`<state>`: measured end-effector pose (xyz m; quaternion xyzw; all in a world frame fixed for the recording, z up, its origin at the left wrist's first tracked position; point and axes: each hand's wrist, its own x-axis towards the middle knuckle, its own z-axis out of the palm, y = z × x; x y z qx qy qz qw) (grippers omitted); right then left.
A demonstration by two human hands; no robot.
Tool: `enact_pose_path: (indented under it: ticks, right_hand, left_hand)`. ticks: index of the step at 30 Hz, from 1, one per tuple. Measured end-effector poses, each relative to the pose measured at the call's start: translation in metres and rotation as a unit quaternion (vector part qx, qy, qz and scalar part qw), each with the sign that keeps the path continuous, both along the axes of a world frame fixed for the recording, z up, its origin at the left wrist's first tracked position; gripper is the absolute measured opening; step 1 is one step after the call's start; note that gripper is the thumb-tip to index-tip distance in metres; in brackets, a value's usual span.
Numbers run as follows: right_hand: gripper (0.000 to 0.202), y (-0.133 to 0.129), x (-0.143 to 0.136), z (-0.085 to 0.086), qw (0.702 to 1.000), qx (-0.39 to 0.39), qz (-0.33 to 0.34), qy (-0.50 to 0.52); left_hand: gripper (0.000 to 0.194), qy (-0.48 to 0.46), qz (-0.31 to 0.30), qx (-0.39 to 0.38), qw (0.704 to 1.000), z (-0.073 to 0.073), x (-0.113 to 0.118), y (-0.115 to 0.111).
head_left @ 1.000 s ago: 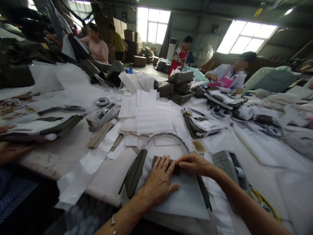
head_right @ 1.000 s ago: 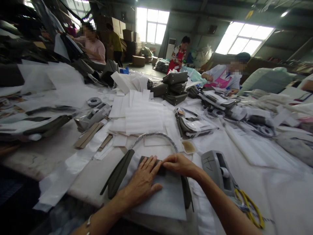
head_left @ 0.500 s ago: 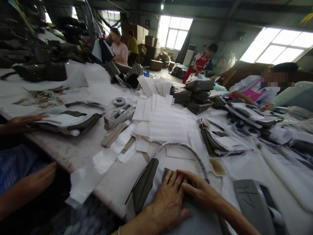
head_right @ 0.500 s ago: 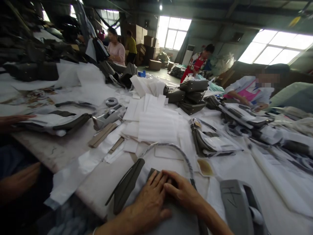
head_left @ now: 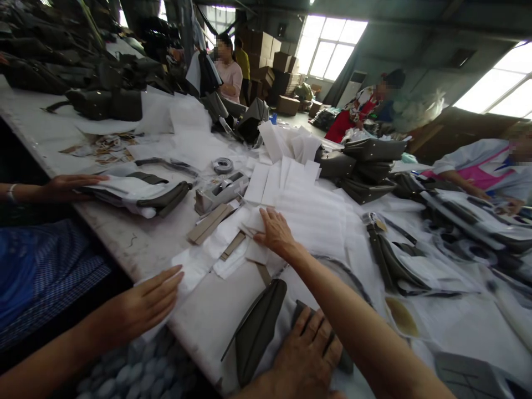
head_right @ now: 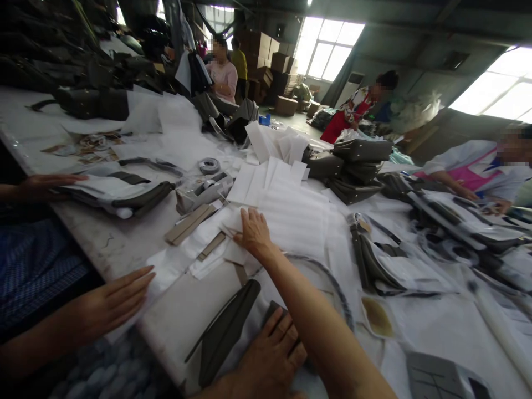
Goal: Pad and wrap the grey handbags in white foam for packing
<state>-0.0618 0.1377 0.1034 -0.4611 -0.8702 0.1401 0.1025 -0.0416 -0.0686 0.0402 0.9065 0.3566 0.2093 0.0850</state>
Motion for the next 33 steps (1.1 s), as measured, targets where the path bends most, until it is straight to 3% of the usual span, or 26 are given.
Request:
enact_pose_path:
  ticks: [4, 9, 11, 13, 16, 19, 21, 24, 27, 31, 33]
  right_hand:
    - [0.081, 0.019, 0.007, -0.007, 1.000, -0.014, -0.013, -0.014]
    - [0.043, 0.028, 0.032, 0.015, 1.000, -0.022, -0.004, 0.022]
    - [0.034, 0.029, 0.040, 0.035, 0.998, 0.015, -0.016, 0.052]
    - [0.032, 0.027, 0.048, 0.062, 0.988, 0.108, -0.022, 0.110]
    - [0.029, 0.012, 0.065, 0.111, 0.941, 0.245, -0.028, 0.230]
    - [0.030, -0.019, 0.091, 0.152, 0.895, 0.231, -0.043, 0.379]
    - [0.025, -0.046, 0.112, 0.165, 0.866, 0.164, -0.047, 0.471]
    - [0.023, -0.095, 0.149, 0.157, 0.839, 0.035, -0.067, 0.539]
    - [0.031, -0.146, 0.187, 0.128, 0.840, -0.117, -0.088, 0.522]
    - [0.031, -0.204, 0.234, 0.084, 0.881, -0.323, -0.097, 0.332]
    - [0.022, -0.221, 0.254, 0.070, 0.903, -0.365, -0.070, 0.216]
  left_hand:
    - [0.078, -0.006, 0.004, 0.018, 1.000, -0.005, 0.001, 0.001]
    - [0.080, -0.030, -0.003, -0.024, 0.999, 0.003, -0.003, -0.003]
    - [0.078, -0.039, -0.009, -0.059, 0.997, 0.010, -0.006, -0.004]
    - [0.077, -0.046, -0.011, -0.090, 0.995, 0.016, -0.008, -0.006]
    - [0.077, -0.051, -0.007, -0.117, 0.992, 0.023, -0.009, -0.008]
    - [0.077, -0.050, -0.003, -0.119, 0.992, 0.024, -0.009, -0.008]
    - [0.076, -0.047, 0.002, -0.107, 0.993, 0.023, -0.008, -0.007]
    - [0.073, -0.041, 0.010, -0.092, 0.995, 0.023, -0.007, -0.007]
    - [0.071, -0.040, 0.022, -0.092, 0.995, 0.021, -0.006, -0.006]
    - [0.067, -0.028, 0.016, -0.053, 0.998, 0.011, -0.007, -0.003]
    - [0.056, -0.022, -0.003, -0.021, 1.000, 0.005, -0.008, -0.002]
